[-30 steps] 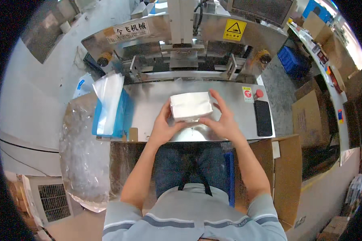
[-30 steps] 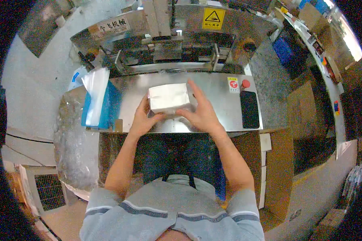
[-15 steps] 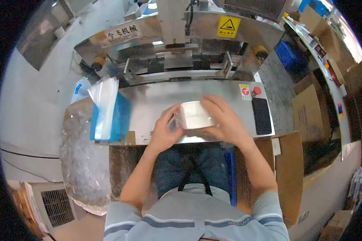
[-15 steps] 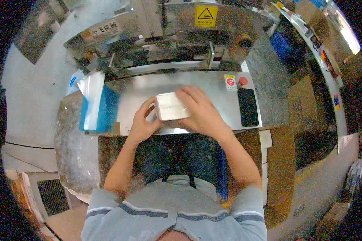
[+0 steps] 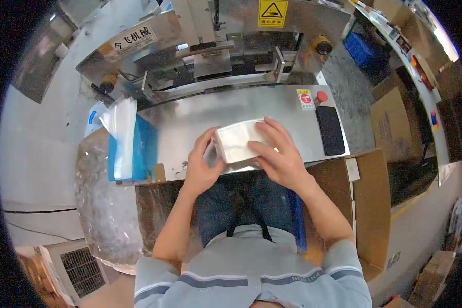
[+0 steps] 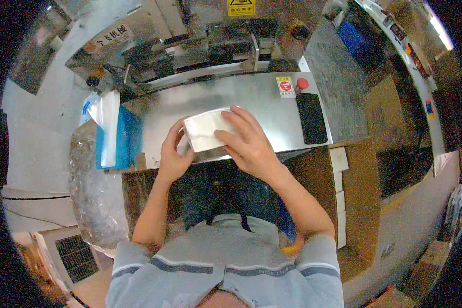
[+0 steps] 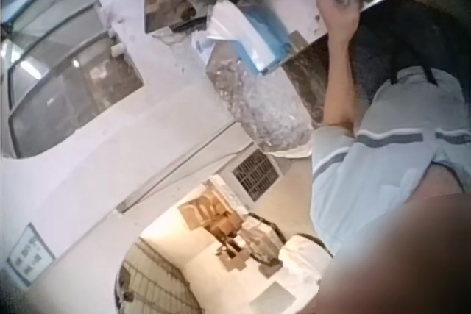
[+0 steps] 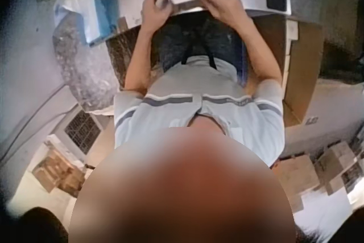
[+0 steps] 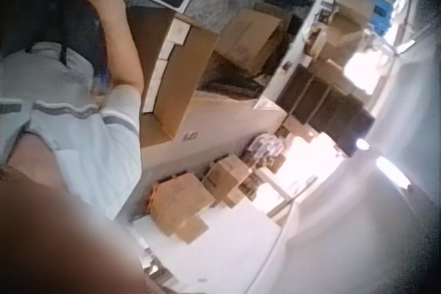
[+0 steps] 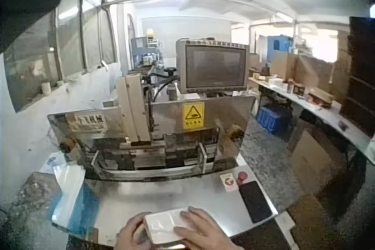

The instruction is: Packaging paper boxes into plastic bags using a heat sealer and placing them into a large cardboard box.

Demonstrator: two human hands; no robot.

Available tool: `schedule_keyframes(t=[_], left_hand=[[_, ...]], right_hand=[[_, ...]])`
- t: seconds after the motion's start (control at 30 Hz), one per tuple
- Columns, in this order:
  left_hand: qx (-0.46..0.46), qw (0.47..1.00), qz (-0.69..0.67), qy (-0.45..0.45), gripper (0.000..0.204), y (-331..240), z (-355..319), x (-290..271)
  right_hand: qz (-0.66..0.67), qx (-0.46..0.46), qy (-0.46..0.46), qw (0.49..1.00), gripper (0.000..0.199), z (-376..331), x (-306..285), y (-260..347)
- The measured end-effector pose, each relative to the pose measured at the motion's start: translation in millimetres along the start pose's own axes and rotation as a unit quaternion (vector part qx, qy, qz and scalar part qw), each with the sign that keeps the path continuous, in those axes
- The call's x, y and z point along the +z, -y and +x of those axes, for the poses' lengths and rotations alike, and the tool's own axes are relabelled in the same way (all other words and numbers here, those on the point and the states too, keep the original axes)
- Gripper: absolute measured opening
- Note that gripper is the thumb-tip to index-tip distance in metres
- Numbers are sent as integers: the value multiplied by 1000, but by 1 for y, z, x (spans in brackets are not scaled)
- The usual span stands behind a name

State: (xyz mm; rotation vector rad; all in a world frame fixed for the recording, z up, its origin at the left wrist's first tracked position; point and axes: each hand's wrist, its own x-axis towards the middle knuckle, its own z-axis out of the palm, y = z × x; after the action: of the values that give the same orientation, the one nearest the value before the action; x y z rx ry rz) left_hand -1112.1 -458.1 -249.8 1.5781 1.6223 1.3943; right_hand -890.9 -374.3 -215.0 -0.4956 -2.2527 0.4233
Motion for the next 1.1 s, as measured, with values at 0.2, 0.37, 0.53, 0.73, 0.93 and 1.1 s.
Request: schedule_keyframes(t=[0.2,0.37,0.53,0.73,0.93,1.1], left_hand=[[-4,1000,16,4,62,-3,-2,0],[15,999,32,10,61,-9,-1,-1],[91,992,66,56,68,-21,18,-1],[7,994,45,101,57,18,92,-9],[13,902,392,180,65,82,170,10],[-6,929,330,166,62,78,183,52]], right_hand=[[-17,-4,-5,1000,52,-1,0,0],[-39,11,4,999,66,2,-3,0],[13,51,78,996,80,14,-20,-4],[-20,212,14,977,86,0,-31,-17],[208,355,-130,902,85,-40,-32,-37],[290,403,-179,850,84,-55,-34,-39]])
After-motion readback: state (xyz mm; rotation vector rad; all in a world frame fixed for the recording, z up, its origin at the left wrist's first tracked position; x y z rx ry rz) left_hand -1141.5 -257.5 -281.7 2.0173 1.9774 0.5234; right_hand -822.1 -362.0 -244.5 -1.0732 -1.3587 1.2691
